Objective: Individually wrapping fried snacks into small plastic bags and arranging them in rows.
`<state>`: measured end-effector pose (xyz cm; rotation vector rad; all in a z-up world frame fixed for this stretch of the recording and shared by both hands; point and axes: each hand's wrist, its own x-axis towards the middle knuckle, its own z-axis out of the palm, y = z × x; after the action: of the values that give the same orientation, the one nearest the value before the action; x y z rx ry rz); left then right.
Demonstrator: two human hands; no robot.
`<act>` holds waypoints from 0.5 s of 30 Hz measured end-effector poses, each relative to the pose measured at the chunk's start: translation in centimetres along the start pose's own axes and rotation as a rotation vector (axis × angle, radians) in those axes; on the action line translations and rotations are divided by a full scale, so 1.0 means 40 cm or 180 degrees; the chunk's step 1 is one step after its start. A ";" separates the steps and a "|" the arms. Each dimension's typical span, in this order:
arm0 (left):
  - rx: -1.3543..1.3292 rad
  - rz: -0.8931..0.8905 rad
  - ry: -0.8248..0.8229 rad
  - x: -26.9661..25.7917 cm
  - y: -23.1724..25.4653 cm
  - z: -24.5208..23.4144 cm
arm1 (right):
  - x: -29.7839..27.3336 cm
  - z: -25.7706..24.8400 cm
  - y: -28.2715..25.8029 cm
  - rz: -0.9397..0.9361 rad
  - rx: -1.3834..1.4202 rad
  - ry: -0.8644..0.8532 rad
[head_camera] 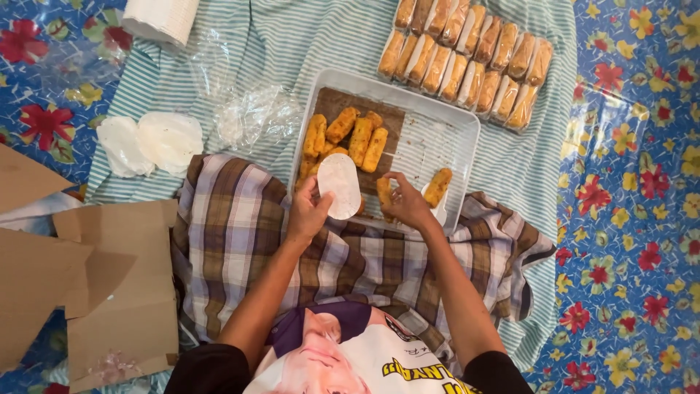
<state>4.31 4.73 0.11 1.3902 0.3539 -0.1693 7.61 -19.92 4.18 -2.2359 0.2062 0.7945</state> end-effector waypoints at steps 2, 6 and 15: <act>0.0110 0.0038 -0.0019 0.002 -0.010 0.013 | -0.026 -0.018 -0.019 0.0066 0.0355 0.0053; 0.0287 0.0153 -0.0282 0.003 -0.031 0.039 | -0.074 -0.047 -0.038 -0.0183 0.1078 0.0149; 0.0316 0.0442 -0.0758 -0.070 0.019 0.099 | -0.209 -0.029 -0.169 -0.0582 0.0884 0.0359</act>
<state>2.51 0.73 2.32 1.4691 0.0513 -0.2379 4.03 -16.66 13.85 -2.0038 0.1530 0.5090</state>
